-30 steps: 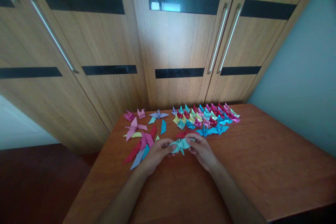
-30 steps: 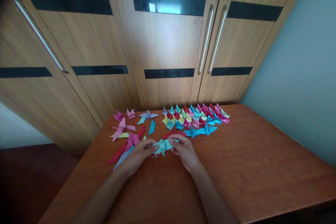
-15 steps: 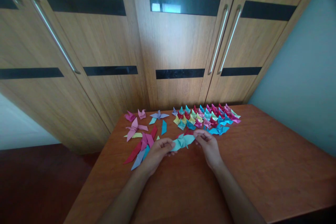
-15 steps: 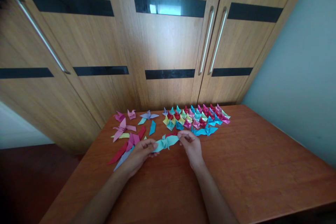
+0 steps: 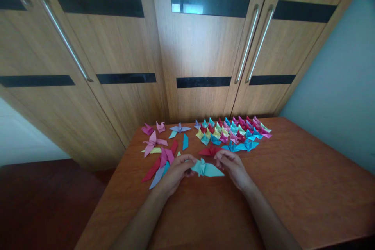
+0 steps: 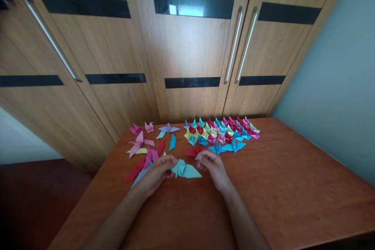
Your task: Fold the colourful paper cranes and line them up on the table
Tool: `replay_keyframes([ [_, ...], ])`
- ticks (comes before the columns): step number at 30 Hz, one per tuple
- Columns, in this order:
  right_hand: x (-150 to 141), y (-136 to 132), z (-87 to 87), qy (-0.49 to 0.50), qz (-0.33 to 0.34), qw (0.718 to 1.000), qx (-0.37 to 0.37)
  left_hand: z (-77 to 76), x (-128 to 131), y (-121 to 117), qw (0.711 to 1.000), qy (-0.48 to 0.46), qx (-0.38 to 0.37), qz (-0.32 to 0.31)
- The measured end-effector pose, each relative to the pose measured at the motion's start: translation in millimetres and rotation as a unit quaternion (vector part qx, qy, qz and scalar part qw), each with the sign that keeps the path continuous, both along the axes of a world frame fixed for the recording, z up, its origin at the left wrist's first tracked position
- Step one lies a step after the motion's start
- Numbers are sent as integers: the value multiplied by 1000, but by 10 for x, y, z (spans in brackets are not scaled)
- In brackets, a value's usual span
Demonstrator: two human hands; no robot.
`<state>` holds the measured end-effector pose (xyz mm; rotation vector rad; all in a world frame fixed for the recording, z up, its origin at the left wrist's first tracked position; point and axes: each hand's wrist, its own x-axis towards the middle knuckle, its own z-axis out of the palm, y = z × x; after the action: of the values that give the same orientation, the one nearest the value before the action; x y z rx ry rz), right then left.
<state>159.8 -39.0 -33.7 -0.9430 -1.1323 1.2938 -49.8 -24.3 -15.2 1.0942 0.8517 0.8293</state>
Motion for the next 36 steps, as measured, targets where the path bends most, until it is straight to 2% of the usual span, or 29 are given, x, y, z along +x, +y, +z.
replay_keyframes([
  [2, -3, -20, 17, -28, 16, 999, 13, -17, 10, -23, 999, 29, -14, -41],
  [5, -5, -46, 54, -68, 106, 992, 29, -61, 28, -46, 996, 50, -20, -78],
  [8, -14, -46, 81, -107, 191, 974, 50, -84, 33, -50, 996, 44, -24, -76],
  [11, -19, -37, 83, -126, 194, 971, 62, -70, 33, -42, 997, 40, -28, -66],
  [14, 68, -51, 78, -103, 126, 985, 51, -49, 45, -33, 998, 30, -29, -54],
  [17, 363, -73, 105, -60, -32, 997, 46, -59, 74, -34, 998, 19, -29, -43],
  [19, 684, -66, 142, -73, -133, 987, 48, -83, 98, -41, 999, 21, -17, -42],
  [22, 1253, -5, 173, -163, -303, 937, 64, -113, 128, -56, 998, 41, 10, -41],
  [24, 1596, 57, 137, -264, -396, 878, 48, -115, 140, -62, 998, 52, 15, -41],
  [27, 1935, 151, -15, -452, -451, 769, 6, -101, 148, -62, 997, 56, 11, -45],
  [29, 2025, 204, -140, -528, -444, 724, -30, -92, 150, -61, 997, 56, 13, -45],
  [32, 2020, 271, -275, -562, -428, 702, -88, -92, 153, -62, 998, 54, 19, -41],
  [36, 1942, 338, -317, -578, -428, 684, -121, -98, 153, -66, 998, 52, 17, -42],
])
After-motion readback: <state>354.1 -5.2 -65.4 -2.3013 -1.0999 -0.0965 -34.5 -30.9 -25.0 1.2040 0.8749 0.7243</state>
